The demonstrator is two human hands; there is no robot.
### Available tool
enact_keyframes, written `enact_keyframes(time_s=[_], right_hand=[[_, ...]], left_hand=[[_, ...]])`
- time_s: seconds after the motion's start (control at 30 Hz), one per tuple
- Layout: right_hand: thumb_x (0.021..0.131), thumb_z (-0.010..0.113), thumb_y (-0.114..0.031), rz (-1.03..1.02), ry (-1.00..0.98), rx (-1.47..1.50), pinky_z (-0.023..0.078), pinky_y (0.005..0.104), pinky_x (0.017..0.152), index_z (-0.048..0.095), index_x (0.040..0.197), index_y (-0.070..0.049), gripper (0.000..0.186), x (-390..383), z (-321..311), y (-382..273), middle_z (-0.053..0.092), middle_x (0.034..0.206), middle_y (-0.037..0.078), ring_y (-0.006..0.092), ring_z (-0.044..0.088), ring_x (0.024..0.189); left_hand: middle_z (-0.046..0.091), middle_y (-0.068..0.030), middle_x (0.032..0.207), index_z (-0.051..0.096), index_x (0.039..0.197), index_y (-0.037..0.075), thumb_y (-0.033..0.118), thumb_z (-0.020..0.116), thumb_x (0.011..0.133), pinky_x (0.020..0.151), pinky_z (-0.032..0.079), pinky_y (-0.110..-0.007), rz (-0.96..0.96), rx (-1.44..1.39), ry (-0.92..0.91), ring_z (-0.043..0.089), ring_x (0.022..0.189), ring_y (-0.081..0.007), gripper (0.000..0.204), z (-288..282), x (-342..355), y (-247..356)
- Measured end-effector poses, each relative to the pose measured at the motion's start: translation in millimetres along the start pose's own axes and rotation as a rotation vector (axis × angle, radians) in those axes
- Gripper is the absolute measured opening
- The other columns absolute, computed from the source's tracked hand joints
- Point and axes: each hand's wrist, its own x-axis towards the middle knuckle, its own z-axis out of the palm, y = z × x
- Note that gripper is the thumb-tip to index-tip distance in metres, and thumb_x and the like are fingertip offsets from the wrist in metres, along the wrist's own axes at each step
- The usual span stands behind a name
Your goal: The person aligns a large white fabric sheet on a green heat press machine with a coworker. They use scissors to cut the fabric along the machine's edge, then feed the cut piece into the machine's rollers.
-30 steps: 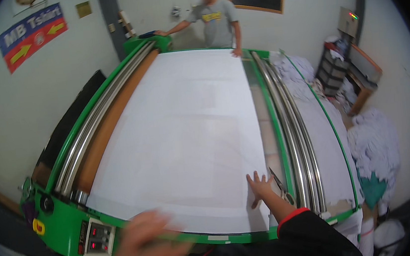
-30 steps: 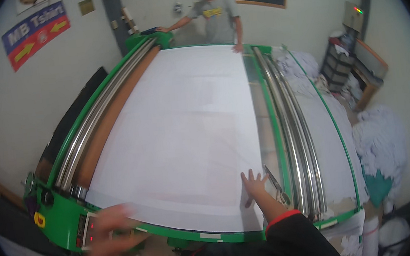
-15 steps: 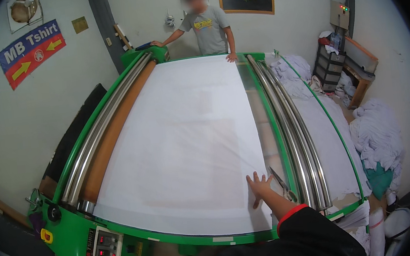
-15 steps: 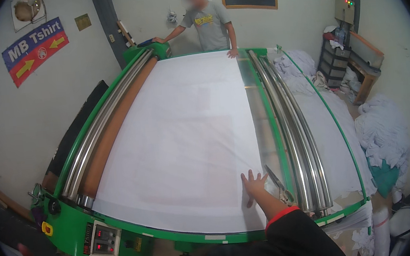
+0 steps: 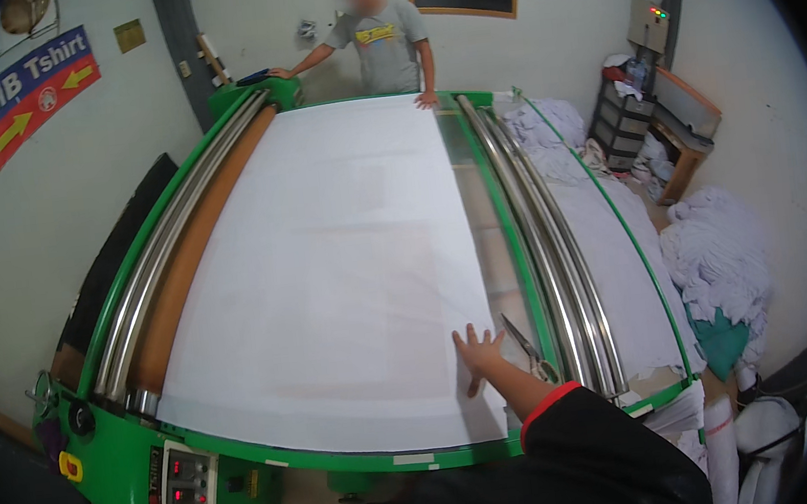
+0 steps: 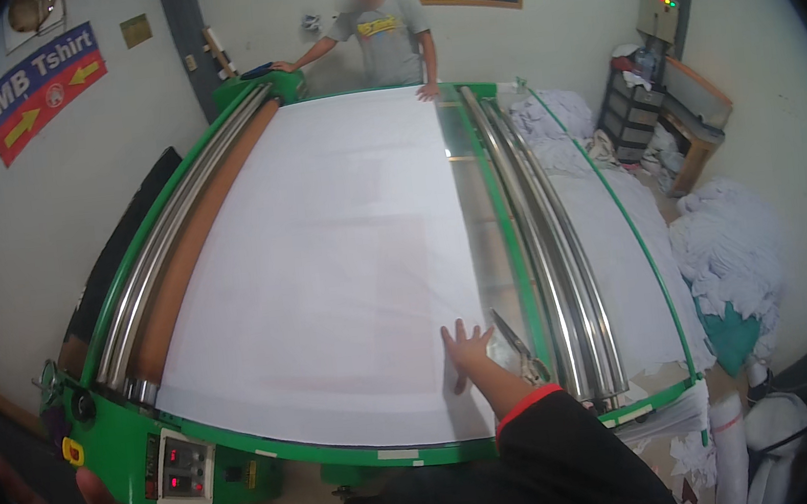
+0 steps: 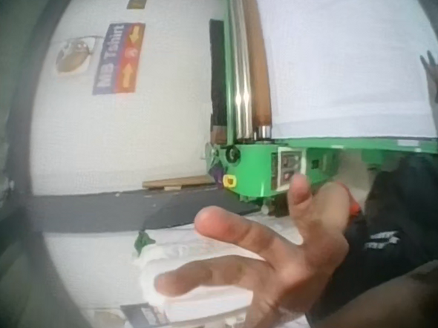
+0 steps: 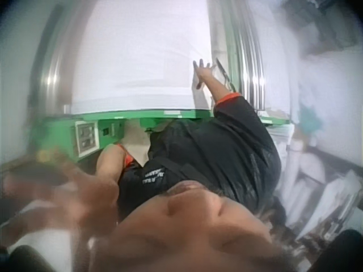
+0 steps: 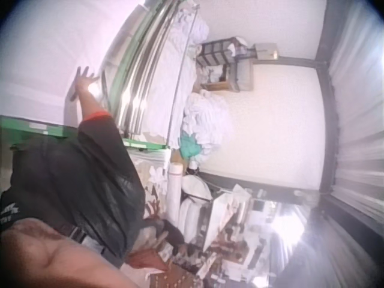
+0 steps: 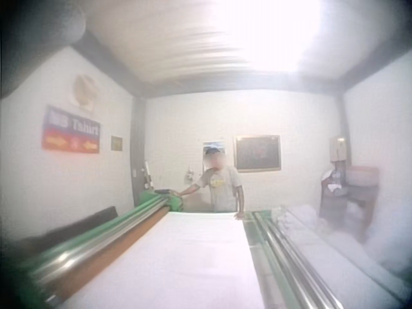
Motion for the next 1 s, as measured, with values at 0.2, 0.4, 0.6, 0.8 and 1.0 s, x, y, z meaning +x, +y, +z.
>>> enact_keyframes(time_s=[0.2,0.4,0.6,0.8,1.0], right_hand=[[0.035,0.112,-0.043,-0.006,-0.013,0.032,0.013,0.0872,0.119,0.003,0.176,-0.026,0.179,-4,-5,-5,0.007,0.182,0.020,0.0564,0.021,0.161],[0.034,0.112,-0.042,0.002,-0.002,0.056,0.012,0.0903,0.116,0.003,0.176,-0.026,0.180,3,2,-2,0.002,0.182,0.022,0.0576,0.016,0.162],[0.040,0.112,-0.044,0.047,-0.042,0.045,0.013,0.0795,0.125,-0.002,0.176,-0.028,0.177,-3,-8,-13,0.003,0.184,0.014,0.0501,0.018,0.164],[0.039,0.112,-0.042,0.058,-0.049,0.053,0.012,0.0802,0.125,-0.002,0.176,-0.028,0.179,-10,-12,-15,0.002,0.184,0.013,0.0491,0.018,0.164],[0.041,0.111,-0.046,0.054,-0.041,0.039,0.014,0.0823,0.122,-0.001,0.176,-0.026,0.177,-4,-10,-16,0.002,0.184,0.015,0.0507,0.019,0.164]], left_hand=[[0.021,-0.0234,0.175,0.041,0.167,0.025,0.068,0.065,0.097,0.110,0.025,-0.078,0.007,0.016,-0.032,0.019,0.157,-0.0531,0.085,26,6,-6],[0.023,-0.0245,0.173,0.042,0.166,0.023,0.068,0.063,0.098,0.111,0.027,-0.074,0.042,-0.018,-0.093,0.022,0.156,-0.0524,0.084,62,12,-14],[0.026,-0.0257,0.172,0.043,0.165,0.021,0.067,0.062,0.099,0.112,0.029,-0.071,0.089,-0.052,-0.200,0.026,0.155,-0.0517,0.083,125,14,-10],[0.029,-0.0269,0.170,0.044,0.164,0.019,0.067,0.060,0.101,0.113,0.031,-0.068,0.102,-0.089,-0.369,0.029,0.154,-0.0510,0.081,209,-17,1],[0.032,-0.0281,0.169,0.046,0.164,0.017,0.067,0.058,0.102,0.114,0.032,-0.065,0.094,-0.072,-0.426,0.032,0.153,-0.0503,0.080,228,-27,2]])
